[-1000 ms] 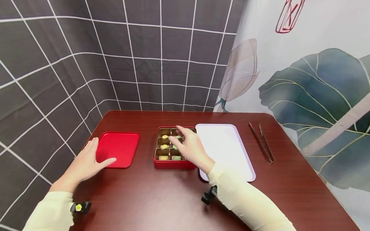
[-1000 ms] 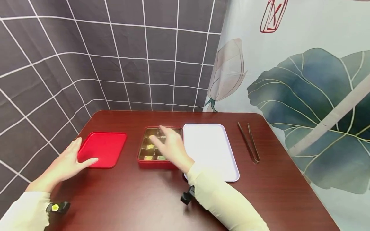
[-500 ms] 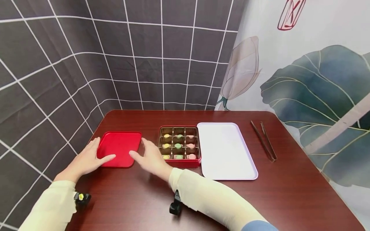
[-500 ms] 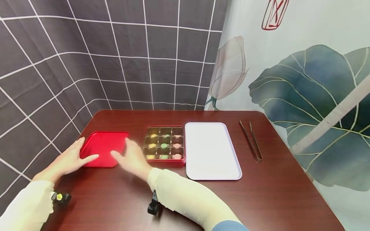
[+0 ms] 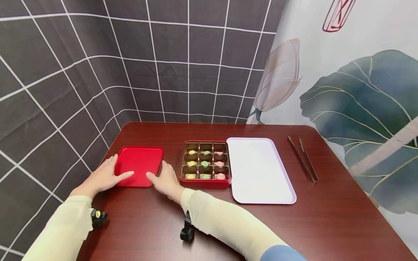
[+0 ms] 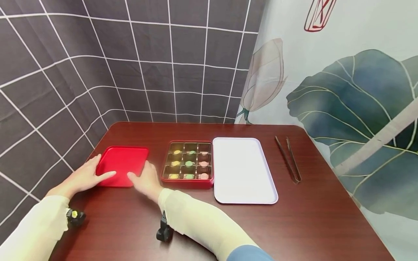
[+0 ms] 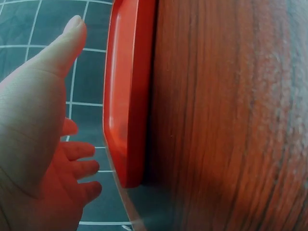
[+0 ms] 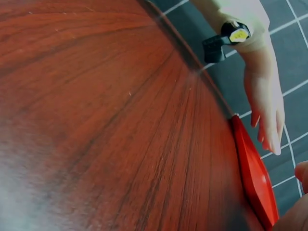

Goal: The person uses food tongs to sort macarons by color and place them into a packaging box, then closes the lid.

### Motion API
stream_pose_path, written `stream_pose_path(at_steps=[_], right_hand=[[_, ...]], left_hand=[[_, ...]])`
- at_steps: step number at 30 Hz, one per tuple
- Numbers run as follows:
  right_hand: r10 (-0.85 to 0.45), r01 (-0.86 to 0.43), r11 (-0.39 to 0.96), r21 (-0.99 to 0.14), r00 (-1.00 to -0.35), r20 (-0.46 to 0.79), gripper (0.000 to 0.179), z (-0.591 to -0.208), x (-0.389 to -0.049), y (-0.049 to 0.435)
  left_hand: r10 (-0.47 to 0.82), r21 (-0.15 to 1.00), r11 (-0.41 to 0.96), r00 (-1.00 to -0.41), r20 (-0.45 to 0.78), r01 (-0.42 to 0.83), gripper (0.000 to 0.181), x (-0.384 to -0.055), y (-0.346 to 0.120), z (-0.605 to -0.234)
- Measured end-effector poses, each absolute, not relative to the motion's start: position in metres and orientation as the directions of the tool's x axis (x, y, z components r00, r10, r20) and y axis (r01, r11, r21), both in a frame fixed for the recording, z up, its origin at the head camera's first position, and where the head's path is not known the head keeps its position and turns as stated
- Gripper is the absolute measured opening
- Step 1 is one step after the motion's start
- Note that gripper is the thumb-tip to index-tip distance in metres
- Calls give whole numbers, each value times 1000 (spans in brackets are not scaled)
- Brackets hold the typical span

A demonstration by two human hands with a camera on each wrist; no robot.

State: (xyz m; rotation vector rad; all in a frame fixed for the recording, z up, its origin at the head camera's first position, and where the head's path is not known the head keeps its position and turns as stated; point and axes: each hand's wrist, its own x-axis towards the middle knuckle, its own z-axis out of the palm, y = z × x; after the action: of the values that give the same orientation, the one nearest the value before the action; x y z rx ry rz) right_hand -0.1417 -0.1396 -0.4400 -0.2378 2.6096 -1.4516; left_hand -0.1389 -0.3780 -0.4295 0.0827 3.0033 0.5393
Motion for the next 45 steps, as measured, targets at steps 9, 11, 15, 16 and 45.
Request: stream_pose_path(at_steps=[9, 11, 15, 16, 45], right_hand=[[-219, -92, 488, -868, -976, -20, 66, -450, -153, -146], [-224, -87, 486, -870, -974, -28, 65, -451, -153, -148], [-224, -66, 478, -876, -973, -49, 63, -453, -157, -150], [-221, -61, 473, -879, -974, -52, 62, -453, -158, -150], [-237, 23, 167, -986, -969, -63, 60, -456, -157, -156]], left_hand=[[45, 342, 939, -995, -91, 11, 110, -141, -376, -438], [27, 338, 941, -995, -100, -9, 110, -141, -377, -438], [16, 340, 940, -992, -121, -27, 111, -143, -377, -439], [19, 344, 939, -993, -120, -24, 111, -144, -377, -440], [-19, 425, 905, -1000, -23, -27, 102, -133, -375, -451]])
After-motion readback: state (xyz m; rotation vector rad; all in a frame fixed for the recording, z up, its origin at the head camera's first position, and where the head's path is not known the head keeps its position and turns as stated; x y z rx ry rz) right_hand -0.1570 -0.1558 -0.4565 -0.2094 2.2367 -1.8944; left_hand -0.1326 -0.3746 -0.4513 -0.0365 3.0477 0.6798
